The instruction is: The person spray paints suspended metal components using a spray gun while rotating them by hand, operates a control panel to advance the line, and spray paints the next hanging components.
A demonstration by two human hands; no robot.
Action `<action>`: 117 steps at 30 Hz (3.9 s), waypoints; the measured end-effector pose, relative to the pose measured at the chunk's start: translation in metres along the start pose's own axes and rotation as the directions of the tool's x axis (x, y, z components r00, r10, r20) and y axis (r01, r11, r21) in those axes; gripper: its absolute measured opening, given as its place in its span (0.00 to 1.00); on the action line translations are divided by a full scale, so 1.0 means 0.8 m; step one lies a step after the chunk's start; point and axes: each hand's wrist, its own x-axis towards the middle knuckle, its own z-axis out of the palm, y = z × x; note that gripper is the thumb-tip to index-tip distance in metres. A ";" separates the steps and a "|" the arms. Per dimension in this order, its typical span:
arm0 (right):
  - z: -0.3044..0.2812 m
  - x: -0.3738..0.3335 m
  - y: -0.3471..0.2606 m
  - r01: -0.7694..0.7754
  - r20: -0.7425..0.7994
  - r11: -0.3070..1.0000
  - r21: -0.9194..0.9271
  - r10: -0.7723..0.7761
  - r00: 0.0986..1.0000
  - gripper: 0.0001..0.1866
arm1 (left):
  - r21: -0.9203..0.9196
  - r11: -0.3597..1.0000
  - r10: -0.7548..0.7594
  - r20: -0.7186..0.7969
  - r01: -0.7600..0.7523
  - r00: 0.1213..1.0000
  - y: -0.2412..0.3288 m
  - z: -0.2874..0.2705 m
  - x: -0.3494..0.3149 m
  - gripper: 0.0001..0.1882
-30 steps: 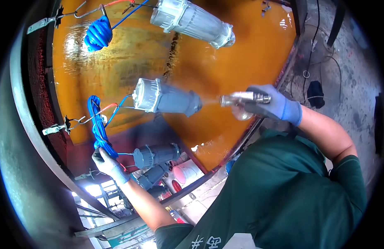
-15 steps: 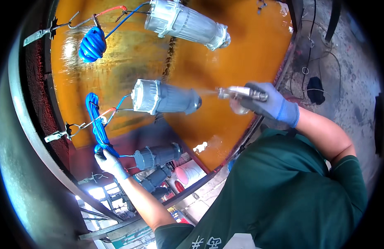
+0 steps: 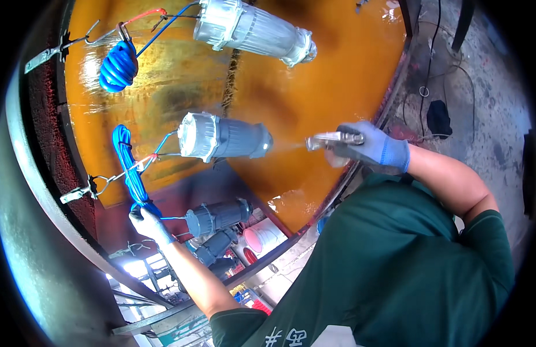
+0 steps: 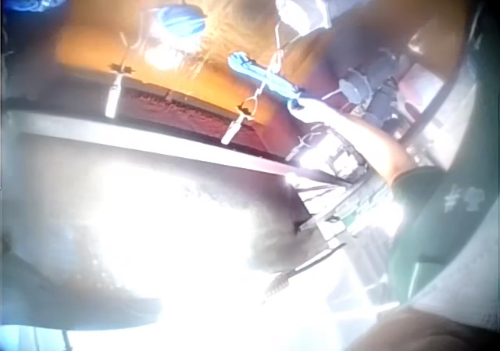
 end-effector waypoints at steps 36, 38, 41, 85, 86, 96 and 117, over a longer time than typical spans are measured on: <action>-0.028 0.003 -0.037 0.155 0.049 0.984 -0.083 -0.151 0.987 0.13 | 0.101 0.994 0.010 0.196 -0.030 0.980 0.019 0.041 0.082 0.33; -0.023 0.003 -0.036 0.044 0.106 0.997 -0.057 -0.037 0.994 0.14 | 0.039 0.999 -0.026 0.219 0.018 0.975 0.017 0.044 0.084 0.33; -0.022 0.006 -0.025 -0.057 -0.071 0.998 -0.020 0.056 0.996 0.14 | 0.074 0.997 -0.041 0.238 0.024 0.971 0.024 0.049 0.082 0.32; -0.017 0.040 -0.013 -0.007 0.318 0.992 -0.130 0.048 0.947 0.13 | -0.338 0.923 0.285 0.281 -0.183 0.916 0.220 0.107 0.114 0.33; -0.018 0.042 -0.007 0.016 0.358 0.978 -0.206 0.060 0.932 0.13 | -0.295 0.928 0.303 0.251 -0.226 0.919 0.218 0.105 0.109 0.33; -0.030 0.040 0.027 -0.043 0.221 0.999 -0.033 0.049 0.974 0.16 | -0.383 0.882 0.361 0.178 -0.273 0.915 0.276 0.063 0.049 0.27; -0.008 0.064 -0.019 0.181 0.272 0.970 -0.162 -0.133 0.953 0.11 | -0.430 0.842 0.433 0.177 -0.326 0.884 0.237 0.039 0.005 0.28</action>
